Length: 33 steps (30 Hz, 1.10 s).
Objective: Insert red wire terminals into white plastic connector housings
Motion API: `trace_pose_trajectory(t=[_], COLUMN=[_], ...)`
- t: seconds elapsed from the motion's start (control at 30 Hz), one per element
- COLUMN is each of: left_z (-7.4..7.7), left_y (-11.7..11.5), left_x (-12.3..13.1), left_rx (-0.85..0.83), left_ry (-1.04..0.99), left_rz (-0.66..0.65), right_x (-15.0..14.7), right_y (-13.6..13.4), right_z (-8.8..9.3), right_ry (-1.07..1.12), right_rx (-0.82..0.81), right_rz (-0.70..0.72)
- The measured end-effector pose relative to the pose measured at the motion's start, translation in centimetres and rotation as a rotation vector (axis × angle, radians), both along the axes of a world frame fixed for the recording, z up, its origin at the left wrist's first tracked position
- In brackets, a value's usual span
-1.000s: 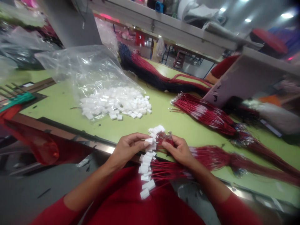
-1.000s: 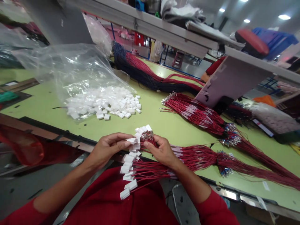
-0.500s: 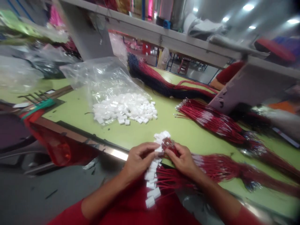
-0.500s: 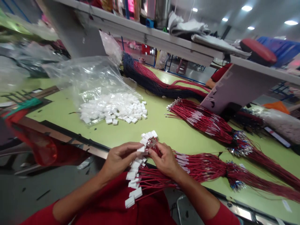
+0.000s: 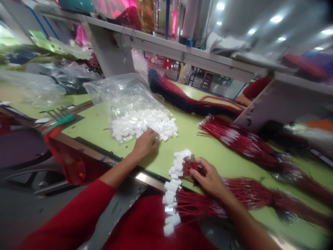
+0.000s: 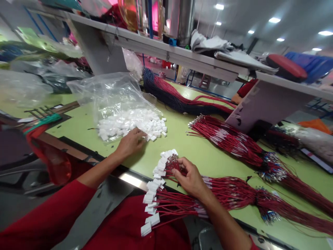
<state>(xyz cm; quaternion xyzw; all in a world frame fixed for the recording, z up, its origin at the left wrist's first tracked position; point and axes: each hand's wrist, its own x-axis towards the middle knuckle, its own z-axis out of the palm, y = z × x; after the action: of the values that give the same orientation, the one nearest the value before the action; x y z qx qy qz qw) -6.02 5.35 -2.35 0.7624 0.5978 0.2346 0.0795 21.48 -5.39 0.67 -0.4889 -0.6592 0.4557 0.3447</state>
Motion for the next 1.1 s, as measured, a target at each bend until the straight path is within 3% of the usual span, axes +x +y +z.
trace_pose_trajectory(t=[0.13,0.3,0.47,0.57,0.77,0.9,1.1], left_z=[0.3,0.2,-0.8,-0.9,1.7,3.0,2.7], left_y=[0.2,-1.7,-3.5,-3.8,-6.3,-8.1,-8.5], left_x=[-0.6,-0.6,0.2,0.6,2.4,3.9,4.6], left_rx=[-0.028,-0.067,0.032,-0.003,-0.186,-0.188,-0.193], left_ry=[-0.003,-0.053,-0.014,-0.089,-0.59,-0.655,-0.699], left_rz=[-0.07,-0.191,-0.096,-0.129,-0.327,-0.475,-0.564], right_x=[0.8,1.0,0.8,0.5,0.0,0.1,-0.3], right_y=[0.0,0.0,-0.1,-0.3,-0.5,-0.7,-1.0], right_z=[-0.2,-0.3,-0.5,-0.7,-0.7,-0.4,-0.4], right_ry=[-0.119,-0.097,-0.189,-0.182,-0.152,-0.179,-0.185], right_rx=[0.014,-0.012,0.076,0.097,0.111,0.134,0.228], right_rz=[0.005,0.026,0.029,0.0,-0.018,-0.005,-0.037])
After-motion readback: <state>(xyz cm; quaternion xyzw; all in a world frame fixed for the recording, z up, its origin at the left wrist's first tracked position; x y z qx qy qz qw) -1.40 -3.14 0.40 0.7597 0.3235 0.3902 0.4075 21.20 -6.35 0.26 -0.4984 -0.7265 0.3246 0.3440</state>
